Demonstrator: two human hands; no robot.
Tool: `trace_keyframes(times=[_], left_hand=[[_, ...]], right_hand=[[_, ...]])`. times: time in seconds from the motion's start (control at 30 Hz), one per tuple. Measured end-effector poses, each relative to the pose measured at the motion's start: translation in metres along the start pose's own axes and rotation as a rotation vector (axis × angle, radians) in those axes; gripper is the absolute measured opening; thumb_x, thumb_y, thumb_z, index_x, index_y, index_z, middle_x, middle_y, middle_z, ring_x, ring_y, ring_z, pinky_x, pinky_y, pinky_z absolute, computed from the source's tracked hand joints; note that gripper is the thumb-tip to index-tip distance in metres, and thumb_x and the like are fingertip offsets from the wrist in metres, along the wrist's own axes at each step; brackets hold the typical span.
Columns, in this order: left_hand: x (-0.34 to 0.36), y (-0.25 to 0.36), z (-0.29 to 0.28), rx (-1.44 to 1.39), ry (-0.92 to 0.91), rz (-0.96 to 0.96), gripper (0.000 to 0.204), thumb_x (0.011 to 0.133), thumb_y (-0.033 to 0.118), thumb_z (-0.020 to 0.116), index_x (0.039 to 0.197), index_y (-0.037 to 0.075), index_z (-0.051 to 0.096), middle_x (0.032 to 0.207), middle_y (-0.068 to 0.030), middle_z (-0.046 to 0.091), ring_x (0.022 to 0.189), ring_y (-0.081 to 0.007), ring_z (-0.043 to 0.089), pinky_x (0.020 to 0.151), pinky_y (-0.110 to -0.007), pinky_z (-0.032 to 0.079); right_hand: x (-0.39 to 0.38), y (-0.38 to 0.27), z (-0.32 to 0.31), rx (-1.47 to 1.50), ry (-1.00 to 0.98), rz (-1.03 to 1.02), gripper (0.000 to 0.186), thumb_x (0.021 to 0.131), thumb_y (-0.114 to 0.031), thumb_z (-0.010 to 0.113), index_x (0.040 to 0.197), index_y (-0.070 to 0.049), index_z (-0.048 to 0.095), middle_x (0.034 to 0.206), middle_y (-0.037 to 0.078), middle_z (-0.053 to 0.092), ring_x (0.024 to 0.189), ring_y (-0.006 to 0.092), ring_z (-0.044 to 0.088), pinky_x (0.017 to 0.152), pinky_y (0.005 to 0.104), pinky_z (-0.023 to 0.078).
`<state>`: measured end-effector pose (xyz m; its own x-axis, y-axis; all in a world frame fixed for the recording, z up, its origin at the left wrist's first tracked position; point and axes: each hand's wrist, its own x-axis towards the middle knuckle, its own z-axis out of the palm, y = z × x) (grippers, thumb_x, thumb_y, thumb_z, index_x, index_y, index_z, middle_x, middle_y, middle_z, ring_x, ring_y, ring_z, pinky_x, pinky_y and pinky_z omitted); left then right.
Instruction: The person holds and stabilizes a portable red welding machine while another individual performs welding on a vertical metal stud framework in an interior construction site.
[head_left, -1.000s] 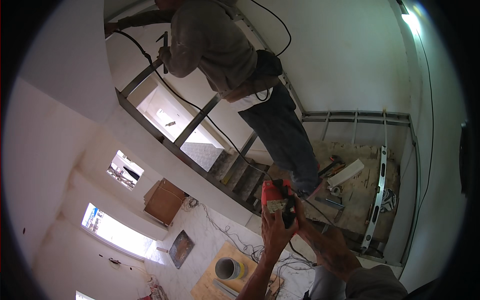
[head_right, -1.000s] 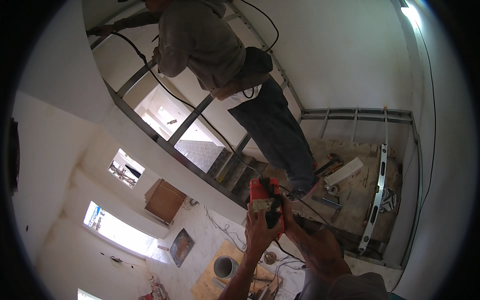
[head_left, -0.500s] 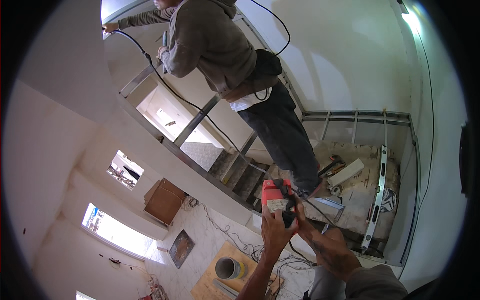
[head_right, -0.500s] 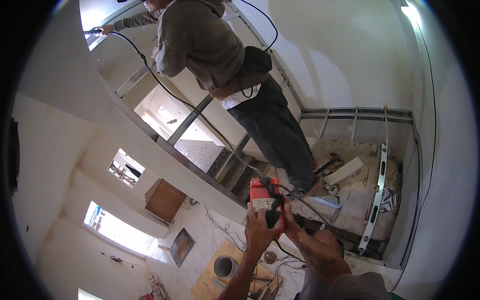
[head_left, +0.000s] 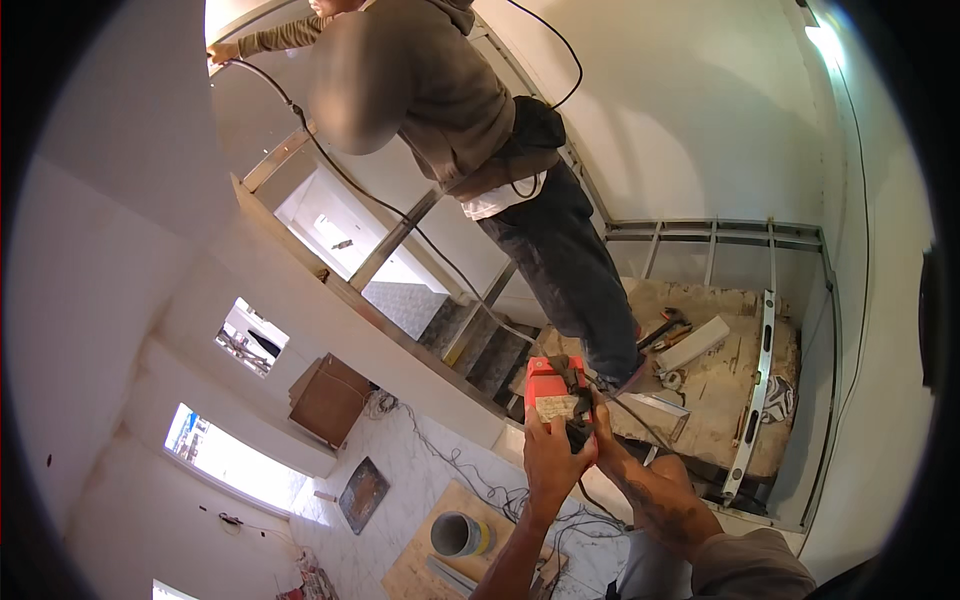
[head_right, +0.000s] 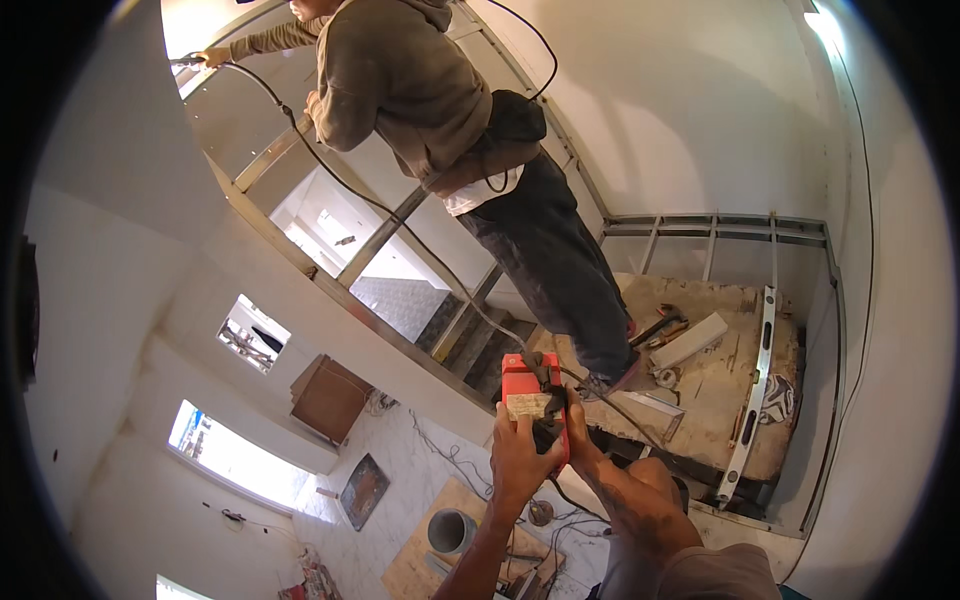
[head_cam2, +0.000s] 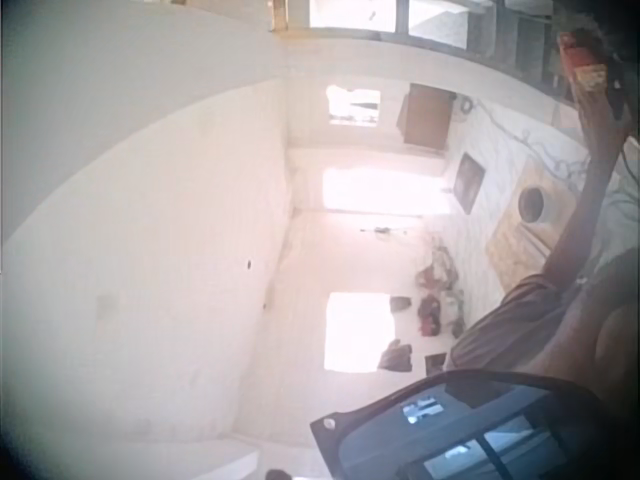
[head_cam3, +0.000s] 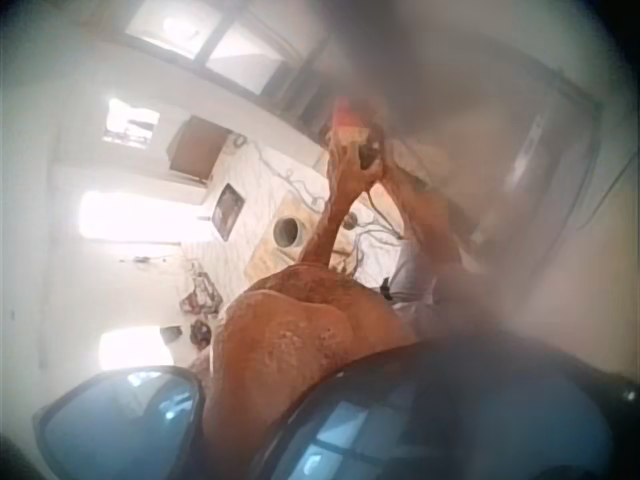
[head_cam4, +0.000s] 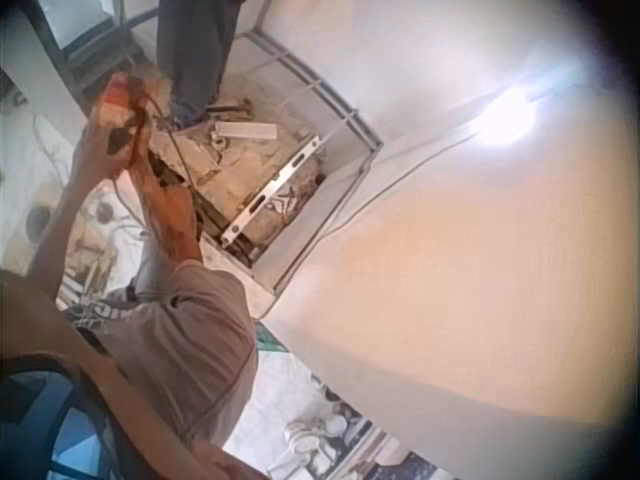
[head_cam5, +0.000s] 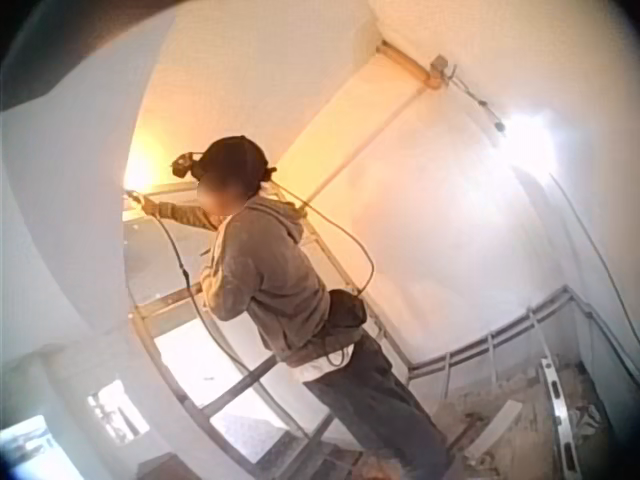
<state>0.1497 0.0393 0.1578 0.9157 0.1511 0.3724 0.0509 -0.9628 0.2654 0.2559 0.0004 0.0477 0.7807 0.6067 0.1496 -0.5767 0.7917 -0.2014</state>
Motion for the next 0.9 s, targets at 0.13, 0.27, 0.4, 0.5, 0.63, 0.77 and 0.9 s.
trace_keyframes(times=[0.13,0.27,0.4,0.5,0.63,0.77,0.9], left_hand=[[0.000,0.004,-0.003,-0.011,-0.014,-0.011,0.062,0.074,0.037,0.076,0.118,0.000,0.053,0.144,-0.0370,0.029,0.130,-0.0526,0.038,0.100,-0.055,0.042],[-0.001,0.002,-0.003,-0.005,-0.007,-0.008,0.062,0.074,0.037,0.076,0.119,0.000,0.053,0.145,-0.0370,0.028,0.130,-0.0527,0.038,0.100,-0.055,0.042],[-0.001,0.002,-0.002,-0.016,-0.012,-0.010,0.061,0.075,0.037,0.075,0.119,0.000,0.054,0.145,-0.0371,0.028,0.130,-0.0529,0.038,0.100,-0.056,0.042],[-0.002,0.004,-0.002,-0.016,-0.008,-0.007,0.062,0.075,0.035,0.076,0.123,0.003,0.052,0.145,-0.0378,0.029,0.129,-0.0534,0.040,0.100,-0.056,0.043],[-0.002,0.003,-0.002,-0.003,-0.001,-0.007,0.064,0.075,0.034,0.077,0.126,0.005,0.051,0.145,-0.0384,0.029,0.127,-0.0540,0.041,0.099,-0.056,0.044],[-0.003,0.004,-0.003,0.005,0.000,-0.005,0.063,0.075,0.034,0.077,0.125,0.005,0.052,0.145,-0.0385,0.029,0.127,-0.0540,0.041,0.100,-0.056,0.043],[-0.003,0.004,-0.002,0.005,-0.008,-0.012,0.063,0.075,0.034,0.077,0.125,0.004,0.052,0.145,-0.0386,0.029,0.128,-0.0537,0.041,0.100,-0.056,0.043]], right_hand=[[0.001,-0.002,-0.003,0.033,0.027,0.019,0.077,0.097,-0.067,0.030,0.132,-0.002,0.052,0.116,0.018,0.066,0.099,0.0305,0.069,0.090,0.0426,0.057],[-0.012,-0.007,0.011,-0.101,-0.020,0.009,0.078,0.096,-0.067,0.029,0.134,-0.002,0.051,0.118,0.018,0.065,0.101,0.0306,0.069,0.091,0.0428,0.057],[-0.018,-0.012,0.026,-0.168,0.033,-0.001,0.080,0.096,-0.069,0.028,0.136,-0.002,0.049,0.121,0.018,0.064,0.104,0.0303,0.068,0.092,0.0425,0.056],[-0.016,-0.011,0.017,-0.191,0.032,-0.012,0.081,0.096,-0.069,0.028,0.137,-0.002,0.048,0.122,0.018,0.063,0.104,0.0302,0.068,0.093,0.0425,0.056],[-0.017,-0.011,0.021,-0.178,0.025,-0.012,0.080,0.096,-0.068,0.028,0.137,-0.002,0.048,0.122,0.018,0.063,0.103,0.0301,0.068,0.092,0.0421,0.057],[-0.017,-0.011,0.023,-0.165,0.019,-0.028,0.079,0.097,-0.067,0.029,0.136,-0.001,0.049,0.120,0.019,0.064,0.101,0.0299,0.069,0.090,0.0416,0.057],[-0.011,-0.006,0.009,-0.186,0.127,-0.060,0.076,0.097,-0.066,0.031,0.132,-0.001,0.051,0.117,0.018,0.066,0.098,0.0291,0.069,0.088,0.0411,0.058]])
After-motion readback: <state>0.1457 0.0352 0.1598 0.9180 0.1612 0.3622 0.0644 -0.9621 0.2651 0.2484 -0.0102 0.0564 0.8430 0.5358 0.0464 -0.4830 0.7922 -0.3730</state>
